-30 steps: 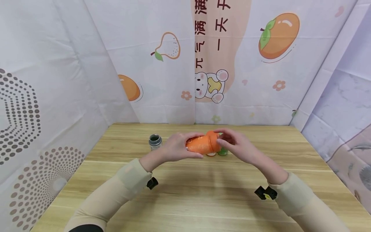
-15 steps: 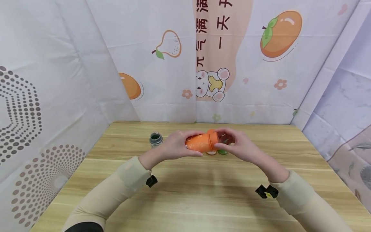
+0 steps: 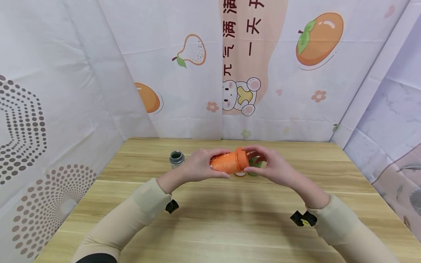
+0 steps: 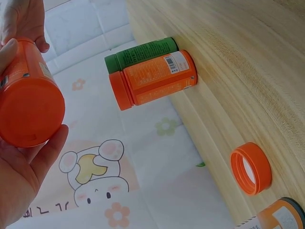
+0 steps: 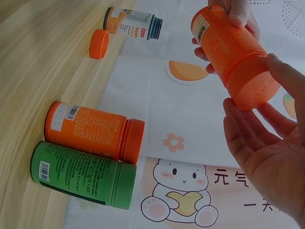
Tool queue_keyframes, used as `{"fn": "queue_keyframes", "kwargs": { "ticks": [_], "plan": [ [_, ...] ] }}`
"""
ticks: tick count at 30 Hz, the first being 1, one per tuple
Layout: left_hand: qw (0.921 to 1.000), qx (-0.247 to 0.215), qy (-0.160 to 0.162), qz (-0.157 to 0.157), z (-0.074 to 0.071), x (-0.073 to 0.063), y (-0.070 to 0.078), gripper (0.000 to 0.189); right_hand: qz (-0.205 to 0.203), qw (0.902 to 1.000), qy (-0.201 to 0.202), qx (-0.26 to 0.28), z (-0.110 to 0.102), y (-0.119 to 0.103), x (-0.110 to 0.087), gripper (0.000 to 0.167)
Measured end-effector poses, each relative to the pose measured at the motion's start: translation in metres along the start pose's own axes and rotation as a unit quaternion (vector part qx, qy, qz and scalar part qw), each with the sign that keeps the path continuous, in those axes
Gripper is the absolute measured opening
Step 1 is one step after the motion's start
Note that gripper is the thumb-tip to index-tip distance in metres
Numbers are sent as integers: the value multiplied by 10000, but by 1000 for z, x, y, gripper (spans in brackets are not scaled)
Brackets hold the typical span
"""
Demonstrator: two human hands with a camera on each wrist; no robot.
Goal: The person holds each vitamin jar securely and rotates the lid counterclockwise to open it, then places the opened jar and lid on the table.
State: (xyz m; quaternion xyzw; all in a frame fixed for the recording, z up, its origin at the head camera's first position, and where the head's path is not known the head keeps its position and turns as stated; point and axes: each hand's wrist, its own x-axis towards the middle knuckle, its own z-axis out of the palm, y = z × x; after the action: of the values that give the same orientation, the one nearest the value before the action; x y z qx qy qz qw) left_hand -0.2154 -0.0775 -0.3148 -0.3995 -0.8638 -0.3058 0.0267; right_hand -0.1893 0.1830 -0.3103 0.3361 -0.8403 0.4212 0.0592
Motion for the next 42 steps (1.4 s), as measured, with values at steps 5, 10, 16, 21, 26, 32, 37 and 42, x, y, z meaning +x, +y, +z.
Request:
{"fn": "queue_keyframes", "kwargs": {
  "ticks": [5, 10, 16, 21, 26, 32, 37, 42],
  "plan": [
    [10000, -18, -9, 56, 0, 0, -1, 65, -194, 9997, 47, -117, 1, 2, -1, 58],
    [10000, -17, -12, 59, 1, -1, -1, 64, 25, 10000, 9, -25, 2, 2, -2, 52],
    [10000, -73, -14, -36, 2, -3, 0, 64, 672, 9975, -46, 214, 3, 2, -2, 39],
    [9999, -45, -55, -80, 1, -4, 0, 65, 889, 9953, -160, 351, 5, 3, 0, 36],
    [9999, -39, -67, -93, 2, -5, 0, 66, 1017, 9933, -270, 471, 6, 3, 0, 36],
    [9998, -79, -76, -134, 3, -6, -1, 66, 1052, 9928, -242, 511, 8, 3, 0, 37],
    [9997, -78, -78, -218, 4, -6, -1, 65, 987, 9941, -171, 425, 9, 2, -1, 36],
    [9996, -47, -101, -250, 3, -6, -1, 66, 929, 9947, -105, 420, 9, 3, -1, 38]
  ]
}}
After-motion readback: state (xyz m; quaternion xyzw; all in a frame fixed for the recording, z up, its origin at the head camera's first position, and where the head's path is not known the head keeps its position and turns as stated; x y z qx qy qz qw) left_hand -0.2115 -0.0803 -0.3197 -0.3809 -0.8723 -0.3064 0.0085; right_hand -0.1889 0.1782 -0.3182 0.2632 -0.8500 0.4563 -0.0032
